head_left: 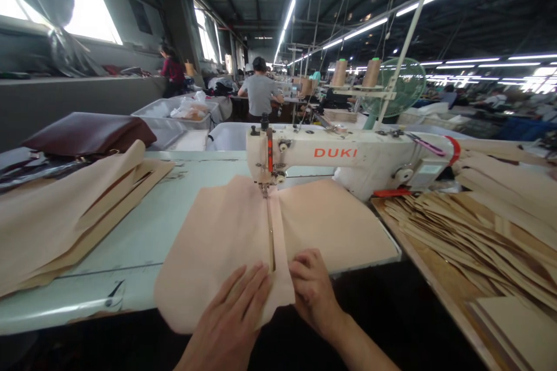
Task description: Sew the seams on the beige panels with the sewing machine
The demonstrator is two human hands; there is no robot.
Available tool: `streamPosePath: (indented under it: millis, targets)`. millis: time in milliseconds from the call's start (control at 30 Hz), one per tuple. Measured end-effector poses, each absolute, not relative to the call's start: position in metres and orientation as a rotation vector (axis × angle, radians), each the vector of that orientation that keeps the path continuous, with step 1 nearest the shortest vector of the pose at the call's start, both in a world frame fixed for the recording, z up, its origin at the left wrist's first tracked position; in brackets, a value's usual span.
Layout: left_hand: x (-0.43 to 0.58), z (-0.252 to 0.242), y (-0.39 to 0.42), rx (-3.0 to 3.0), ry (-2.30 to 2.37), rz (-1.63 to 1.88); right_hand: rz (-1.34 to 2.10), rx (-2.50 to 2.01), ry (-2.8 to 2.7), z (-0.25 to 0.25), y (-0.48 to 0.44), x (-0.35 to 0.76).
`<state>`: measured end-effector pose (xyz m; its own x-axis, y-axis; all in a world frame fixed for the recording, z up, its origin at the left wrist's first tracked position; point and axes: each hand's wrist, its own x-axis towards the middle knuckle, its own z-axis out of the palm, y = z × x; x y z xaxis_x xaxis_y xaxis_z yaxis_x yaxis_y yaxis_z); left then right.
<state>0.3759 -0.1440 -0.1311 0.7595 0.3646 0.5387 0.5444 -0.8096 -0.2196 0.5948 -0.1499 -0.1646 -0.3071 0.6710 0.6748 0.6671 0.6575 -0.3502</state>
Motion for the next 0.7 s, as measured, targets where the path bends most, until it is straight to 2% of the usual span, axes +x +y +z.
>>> streamPosePath:
  millis: [233, 400, 500, 700]
  targets:
    - [0.384, -0.138, -0.139, -2.605, -0.728, -0.805, 0.027, -1.030, -2.007, -0.161, -0.151, 0.593]
    - [0.382, -0.129, -0.139, -2.632, -0.708, -0.644, 0.011, -1.022, -2.004, -0.164, -0.149, 0.592]
    - [0.381, -0.126, -0.138, -2.636, -0.688, -0.674, 0.019, -1.038, -2.025, -0.164, -0.152, 0.593]
    - [0.377, -0.133, -0.128, -2.610, -0.599, -0.565, 0.197, -1.116, -2.047, -0.131, -0.160, 0.603]
